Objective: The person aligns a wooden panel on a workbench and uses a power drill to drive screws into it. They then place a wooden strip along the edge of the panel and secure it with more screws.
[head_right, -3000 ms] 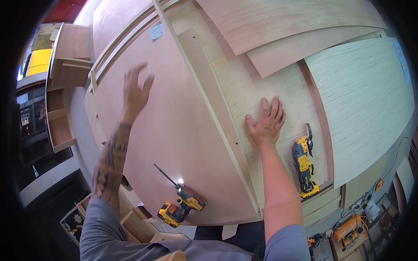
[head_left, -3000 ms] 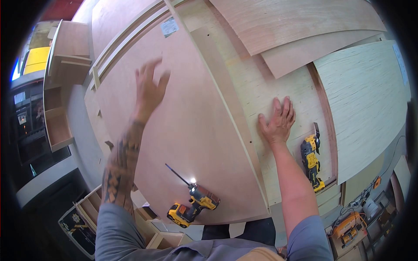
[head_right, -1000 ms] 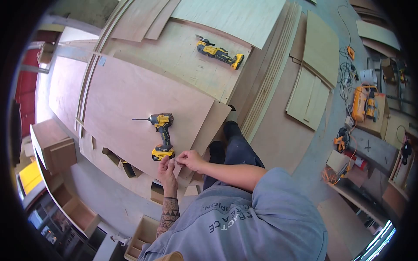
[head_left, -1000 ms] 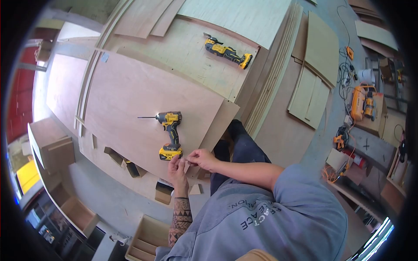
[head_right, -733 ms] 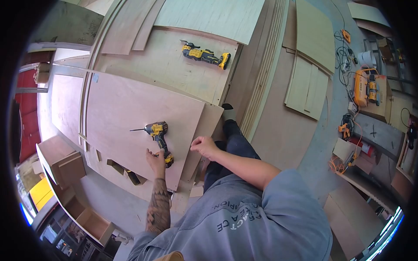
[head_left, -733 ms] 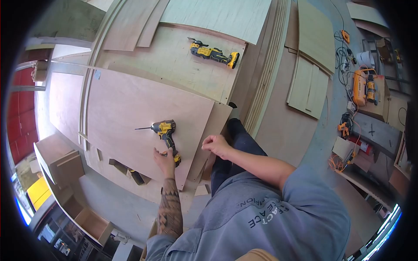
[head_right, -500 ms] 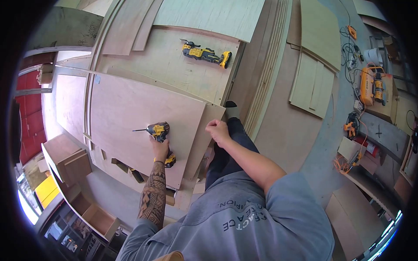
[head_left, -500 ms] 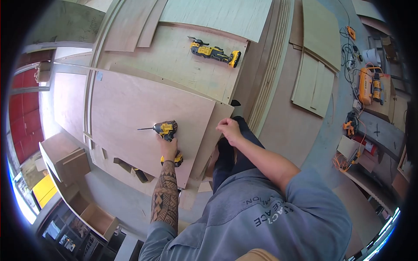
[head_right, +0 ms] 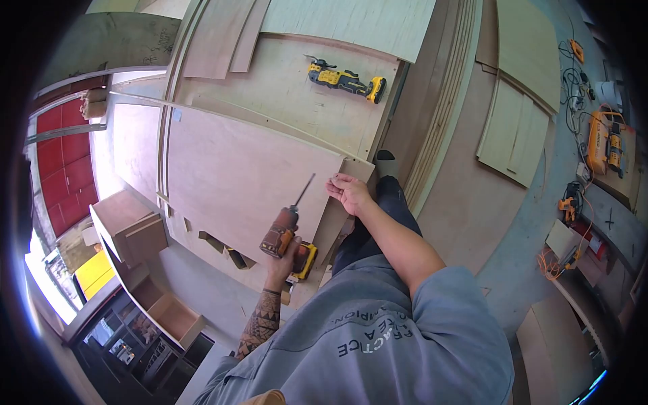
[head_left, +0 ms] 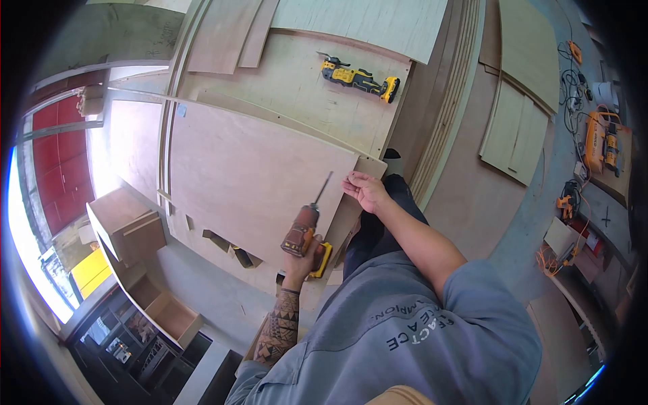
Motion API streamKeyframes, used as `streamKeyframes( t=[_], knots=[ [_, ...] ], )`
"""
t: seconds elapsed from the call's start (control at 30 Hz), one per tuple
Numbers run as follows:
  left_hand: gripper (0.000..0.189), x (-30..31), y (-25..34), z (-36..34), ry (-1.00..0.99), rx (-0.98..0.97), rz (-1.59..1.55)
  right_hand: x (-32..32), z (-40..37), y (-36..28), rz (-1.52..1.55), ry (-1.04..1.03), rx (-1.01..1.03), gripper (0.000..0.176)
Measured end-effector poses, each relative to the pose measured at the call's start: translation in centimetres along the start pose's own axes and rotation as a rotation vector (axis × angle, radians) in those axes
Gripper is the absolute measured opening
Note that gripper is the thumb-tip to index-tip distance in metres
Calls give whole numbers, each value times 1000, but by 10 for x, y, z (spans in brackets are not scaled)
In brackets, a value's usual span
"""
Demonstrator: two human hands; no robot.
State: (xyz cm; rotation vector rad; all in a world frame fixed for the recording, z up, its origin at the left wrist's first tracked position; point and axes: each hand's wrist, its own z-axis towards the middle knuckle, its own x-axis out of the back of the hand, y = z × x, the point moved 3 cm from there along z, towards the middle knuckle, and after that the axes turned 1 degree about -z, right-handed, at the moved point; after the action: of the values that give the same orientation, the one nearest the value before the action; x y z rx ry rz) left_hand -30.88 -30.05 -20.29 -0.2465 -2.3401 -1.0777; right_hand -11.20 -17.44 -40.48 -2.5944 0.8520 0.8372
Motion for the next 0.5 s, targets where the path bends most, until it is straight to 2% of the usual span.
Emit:
streamKeyframes(
  t=[0.07, 0.17, 0.27, 0.4, 0.5],
  knots=[
    [46, -9, 23, -8, -134, 74, -186, -1, 2, 1, 78, -46, -21, 17],
    [44, -15, 32, -5, -209, 147, -158, -2, 1, -1, 128, -82, -25, 16],
    [42, -18, 15, -3, -214, 182, -164, 3, 5, 0, 156, -110, -48, 16],
    [38, -13, 24, 2, -239, 255, -167, 5, 1, -1, 143, -114, -67, 16],
    [34, -13, 42, 7, -237, 176, -123, 7, 3, 0, 123, -104, -109, 16]
  ],
)
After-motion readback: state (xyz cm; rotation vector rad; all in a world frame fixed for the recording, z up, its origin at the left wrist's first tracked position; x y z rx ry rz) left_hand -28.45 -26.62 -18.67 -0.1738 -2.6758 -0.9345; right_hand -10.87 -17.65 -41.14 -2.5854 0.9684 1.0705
